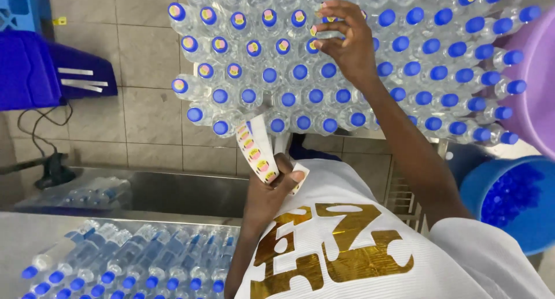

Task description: Manually applying small circular labels to the caps of bottled water on a production tray.

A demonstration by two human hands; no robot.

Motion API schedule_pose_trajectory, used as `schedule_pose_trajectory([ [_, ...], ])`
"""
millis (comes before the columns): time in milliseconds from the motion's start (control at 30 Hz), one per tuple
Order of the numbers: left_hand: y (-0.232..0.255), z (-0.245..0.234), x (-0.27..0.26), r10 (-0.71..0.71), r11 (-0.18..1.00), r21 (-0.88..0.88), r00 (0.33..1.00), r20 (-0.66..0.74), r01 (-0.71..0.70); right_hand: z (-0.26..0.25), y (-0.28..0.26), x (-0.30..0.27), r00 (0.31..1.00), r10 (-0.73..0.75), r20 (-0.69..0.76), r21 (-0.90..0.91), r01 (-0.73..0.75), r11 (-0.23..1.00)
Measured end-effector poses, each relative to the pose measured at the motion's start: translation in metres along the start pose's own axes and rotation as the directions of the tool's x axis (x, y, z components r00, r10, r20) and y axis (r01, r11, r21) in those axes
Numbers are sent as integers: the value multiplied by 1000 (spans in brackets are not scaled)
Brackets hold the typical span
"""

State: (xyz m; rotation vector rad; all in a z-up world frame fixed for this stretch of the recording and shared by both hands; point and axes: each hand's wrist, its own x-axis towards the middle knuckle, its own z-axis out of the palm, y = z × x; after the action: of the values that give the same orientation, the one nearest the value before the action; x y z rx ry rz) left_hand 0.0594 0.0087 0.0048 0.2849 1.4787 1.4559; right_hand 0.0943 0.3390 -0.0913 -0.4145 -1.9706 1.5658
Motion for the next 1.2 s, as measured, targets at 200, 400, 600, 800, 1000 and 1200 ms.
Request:
schedule_pose_trajectory([
  [200, -19, 7, 4, 128, 991, 36, 991, -48, -127, 5, 1, 0, 976, -194, 100, -328, 216, 920],
  [400, 10, 8, 8, 53, 996, 76, 998, -29, -50, 13, 2, -5, 956, -269, 118, -496, 291, 818],
  [600, 23, -13, 15, 111, 990, 85, 994, 17, -112, 31, 5, -19, 985, -158, 63, -667, 159, 728],
  [800, 24, -24, 20, 116, 987, 108, 991, 72, -123, 39, 11, -16, 973, -232, -25, -660, 158, 735],
  [1000, 30, -31, 18, 159, 985, 52, 982, 103, -165, 27, 18, -1, 972, -191, -138, -366, 129, 922],
  [1200, 31, -34, 17, 206, 977, 40, 973, 108, -211, 26, 8, 4, 972, -134, -195, -272, 78, 959],
])
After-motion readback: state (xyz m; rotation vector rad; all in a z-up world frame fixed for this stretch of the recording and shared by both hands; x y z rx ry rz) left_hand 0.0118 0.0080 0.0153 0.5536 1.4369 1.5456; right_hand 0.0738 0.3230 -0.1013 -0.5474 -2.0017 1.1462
